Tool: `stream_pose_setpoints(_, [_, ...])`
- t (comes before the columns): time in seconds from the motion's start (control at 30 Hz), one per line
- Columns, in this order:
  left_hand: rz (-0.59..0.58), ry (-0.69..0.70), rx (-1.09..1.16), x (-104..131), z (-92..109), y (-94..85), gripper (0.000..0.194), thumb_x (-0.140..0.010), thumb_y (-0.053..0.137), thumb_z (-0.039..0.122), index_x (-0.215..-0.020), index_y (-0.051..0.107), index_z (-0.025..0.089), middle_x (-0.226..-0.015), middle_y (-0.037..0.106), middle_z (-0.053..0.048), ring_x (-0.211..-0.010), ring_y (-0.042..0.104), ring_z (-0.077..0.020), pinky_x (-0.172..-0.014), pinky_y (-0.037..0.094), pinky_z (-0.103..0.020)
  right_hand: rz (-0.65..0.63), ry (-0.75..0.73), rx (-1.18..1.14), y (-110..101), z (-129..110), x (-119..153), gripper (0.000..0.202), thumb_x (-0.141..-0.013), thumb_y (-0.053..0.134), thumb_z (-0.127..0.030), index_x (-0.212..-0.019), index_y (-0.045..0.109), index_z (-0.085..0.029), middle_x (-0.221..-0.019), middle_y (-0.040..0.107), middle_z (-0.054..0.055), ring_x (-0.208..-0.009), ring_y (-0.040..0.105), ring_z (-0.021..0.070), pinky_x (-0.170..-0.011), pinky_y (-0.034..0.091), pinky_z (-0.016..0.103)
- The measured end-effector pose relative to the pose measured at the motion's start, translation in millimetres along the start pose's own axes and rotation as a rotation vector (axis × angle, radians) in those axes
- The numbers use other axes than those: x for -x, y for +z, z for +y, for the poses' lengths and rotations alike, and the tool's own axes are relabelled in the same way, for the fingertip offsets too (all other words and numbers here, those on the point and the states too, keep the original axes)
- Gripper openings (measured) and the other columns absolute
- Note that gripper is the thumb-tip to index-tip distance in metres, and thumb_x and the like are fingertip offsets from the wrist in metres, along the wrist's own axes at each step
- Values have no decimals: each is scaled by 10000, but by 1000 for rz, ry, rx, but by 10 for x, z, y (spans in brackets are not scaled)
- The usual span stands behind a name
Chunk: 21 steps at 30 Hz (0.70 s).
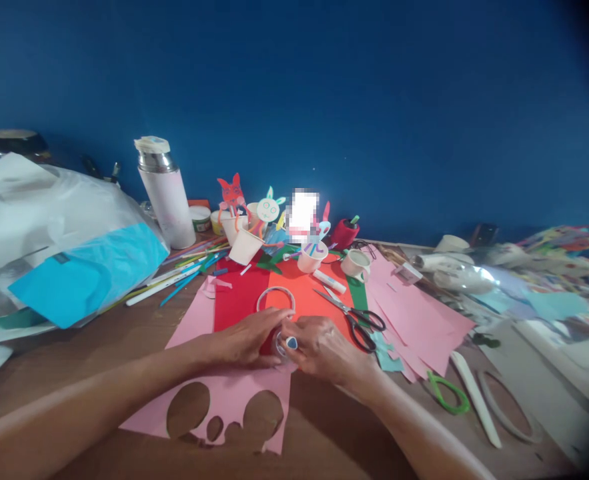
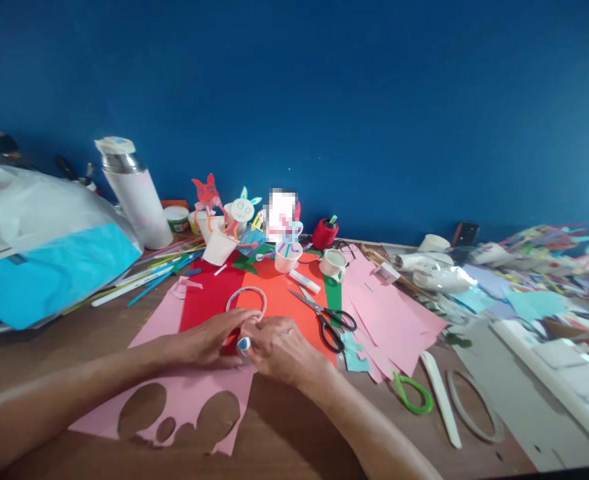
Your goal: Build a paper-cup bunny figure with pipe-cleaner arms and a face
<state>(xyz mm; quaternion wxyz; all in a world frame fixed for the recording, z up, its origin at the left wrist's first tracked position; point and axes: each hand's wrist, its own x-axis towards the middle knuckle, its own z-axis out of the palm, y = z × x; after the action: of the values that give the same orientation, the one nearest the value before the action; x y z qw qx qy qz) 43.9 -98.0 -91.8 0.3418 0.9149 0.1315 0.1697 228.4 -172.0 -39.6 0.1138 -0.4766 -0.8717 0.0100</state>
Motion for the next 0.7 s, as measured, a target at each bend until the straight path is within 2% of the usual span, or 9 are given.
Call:
stream_pose_setpoints(0.1, [8, -12, -1, -3, 48, -27, 722, -739, 575, 351, -1325, 173, 227, -1318, 356, -125, -1190, 362, -244, -964, 317, -382, -26, 25, 33, 12, 2, -6, 157, -785, 445, -214, -849, 576, -156, -594, 582, 27, -524, 501, 130, -508, 274, 238])
stream_pose_setpoints(0.17, [0, -36, 14, -33, 113, -62, 677, -730, 581, 323, -1297, 226, 218, -1283, 391, -122, -1149, 399, -242, -936, 342, -372, -33, 88, -2, 37, 25, -21, 166, -784, 443, -224, -729, 582, -151, -531, 563, 24, -491, 491, 126, -498, 271, 239])
stream_pose_setpoints(0.23, [-31, -37, 41, -70, 162, -88, 560, -711, 590, 279, -1208, 342, 206, -1172, 475, -103, -1036, 474, -222, -862, 394, -341, -62, 164, -140, 55, 56, -44, 222, -778, 442, -211, -588, 540, -151, -487, 538, 15, -462, 476, 110, -478, 278, 226])
stream_pose_setpoints(0.3, [-40, -41, 53, -98, 172, -93, 504, -684, 596, 224, -1144, 394, 195, -1093, 509, -88, -955, 505, -206, -806, 417, -320, -74, 233, -386, 55, 85, -65, 225, -784, 437, -203, -577, 511, -155, -517, 547, 3, -476, 488, 95, -469, 309, 199])
stream_pose_setpoints(0.37, [-26, -50, 47, -104, 152, -83, 551, -664, 606, 203, -1166, 378, 191, -1112, 498, -95, -973, 498, -215, -816, 414, -329, -33, 290, -633, 39, 108, -74, 191, -808, 425, -226, -653, 514, -160, -571, 557, -8, -508, 507, 87, -480, 351, 176])
stream_pose_setpoints(0.43, [-19, -55, 44, -91, 124, -69, 627, -663, 621, 233, -1220, 335, 196, -1179, 465, -111, -1043, 468, -234, -862, 395, -351, 40, 334, -774, 15, 133, -66, 183, -826, 424, -267, -702, 508, -162, -589, 550, -14, -521, 513, 88, -492, 378, 175])
stream_pose_setpoints(0.57, [-1, -52, 38, -42, 106, -53, 701, -693, 612, 289, -1293, 258, 209, -1281, 396, -135, -1148, 404, -251, -930, 356, -384, 166, 369, -862, -24, 215, -37, 153, -818, 461, -296, -749, 501, -166, -575, 516, -25, -517, 494, 95, -489, 382, 194])
stream_pose_setpoints(0.7, [10, -86, 31, -13, 144, -53, 741, -719, 589, 318, -1336, 191, 216, -1326, 356, -148, -1192, 366, -252, -960, 332, -409, 227, 358, -895, -37, 344, -8, 135, -802, 479, -277, -751, 521, -160, -622, 524, -11, -567, 496, 101, -530, 395, 216])
